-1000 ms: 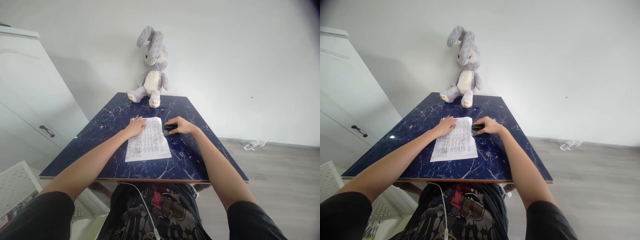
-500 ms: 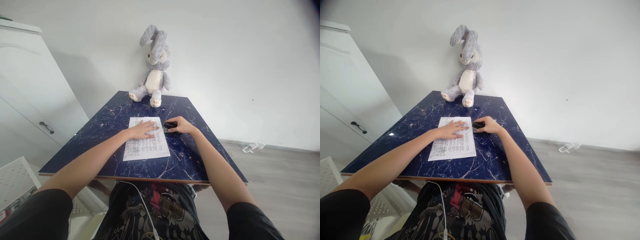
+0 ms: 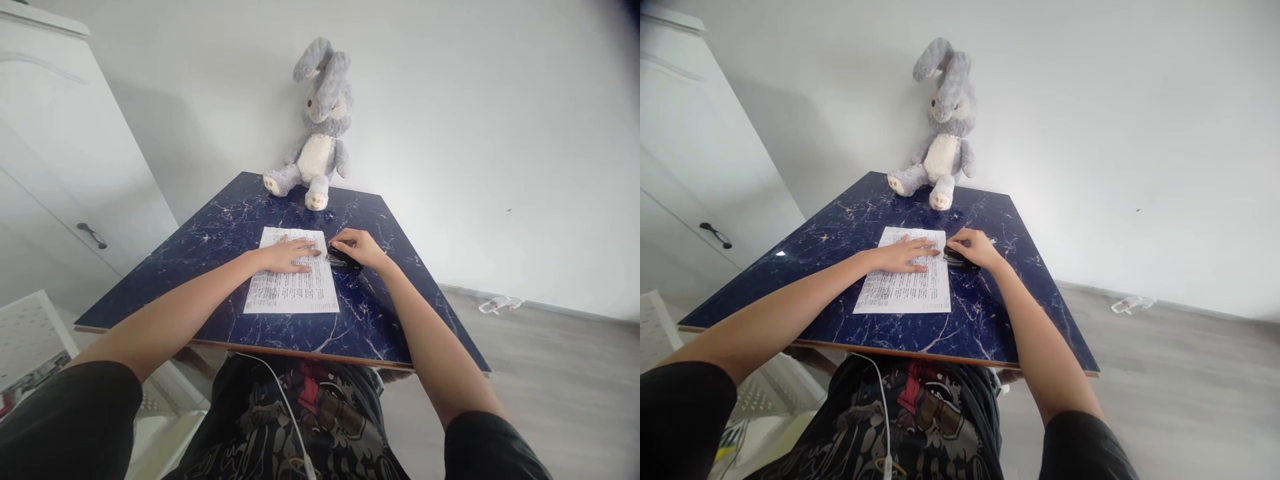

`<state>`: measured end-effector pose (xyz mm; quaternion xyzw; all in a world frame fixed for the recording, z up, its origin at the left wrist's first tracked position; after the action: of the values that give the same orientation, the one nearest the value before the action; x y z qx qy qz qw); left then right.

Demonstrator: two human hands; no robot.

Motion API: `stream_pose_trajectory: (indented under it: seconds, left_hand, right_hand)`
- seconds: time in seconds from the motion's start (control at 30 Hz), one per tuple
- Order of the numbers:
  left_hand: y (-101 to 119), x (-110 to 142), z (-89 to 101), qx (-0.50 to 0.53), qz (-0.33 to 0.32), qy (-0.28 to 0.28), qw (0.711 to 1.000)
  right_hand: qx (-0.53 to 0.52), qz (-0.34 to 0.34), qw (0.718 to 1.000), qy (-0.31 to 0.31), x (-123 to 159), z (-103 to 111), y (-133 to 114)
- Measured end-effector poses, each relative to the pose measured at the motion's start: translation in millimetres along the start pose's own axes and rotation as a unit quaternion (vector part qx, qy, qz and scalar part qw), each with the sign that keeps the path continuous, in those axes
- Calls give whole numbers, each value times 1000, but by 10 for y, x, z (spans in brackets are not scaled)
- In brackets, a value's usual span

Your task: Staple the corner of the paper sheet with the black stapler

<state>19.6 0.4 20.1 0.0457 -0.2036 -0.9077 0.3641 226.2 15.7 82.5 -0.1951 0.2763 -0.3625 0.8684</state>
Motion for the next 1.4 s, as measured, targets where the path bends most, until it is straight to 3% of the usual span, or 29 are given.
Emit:
stream_pose_trajectory:
  seconds: [0.1,0.2,0.53,0.63,0.73,0.83,0.97,1.07,1.17,1.27,1.4]
  left_hand:
    - [-10,1,11,3,2,10,1000]
    - [-1,-8,6,-3,-6,13,1000]
    - [-14,-22,-19,-10,-9,16,1000]
    - [-9,-12,-20,-19,-6,7,1000]
    - [-1,-7,-2,-23,-5,9,1000]
    - [0,-14,-1,-32,1,-1,999]
    - [-21,-40,-14,-19,4,-10,1000]
    - [-80,-68,42,14,-2,50,999]
    - [-183,-67,183,48,-9,165,985]
    - [-311,-23,334,59,13,270,961]
    - [-419,45,448,78,45,350,932]
  right_hand:
    - [-36,6,999,8,2,-17,-27]
    - [-34,6,999,-22,2,-84,-42]
    - [142,14,982,-124,-193,-382,-165]
    - [128,19,981,-142,-87,-311,-162]
    - [138,29,976,-165,88,-102,-82]
    - [174,-20,976,-129,175,219,94]
    - [174,-122,976,52,153,522,163]
    - [116,-146,975,121,78,269,-42]
    - [134,-136,979,70,-63,-267,-363]
    - [177,-164,970,20,-148,-636,-547]
    - [208,-219,953,-12,-31,-671,-519]
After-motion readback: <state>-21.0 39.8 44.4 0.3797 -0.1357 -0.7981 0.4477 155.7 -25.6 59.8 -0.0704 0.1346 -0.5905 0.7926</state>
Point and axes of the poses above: each hand's wrist, its own x-axis away from the middle knuckle, its own z-axis out of the back of the hand, y = z × x, the point moved 7 cm from there along -x, towards the middle knuckle, and after that the axes turned 2 degrees about -y, right-handed, at the moved point
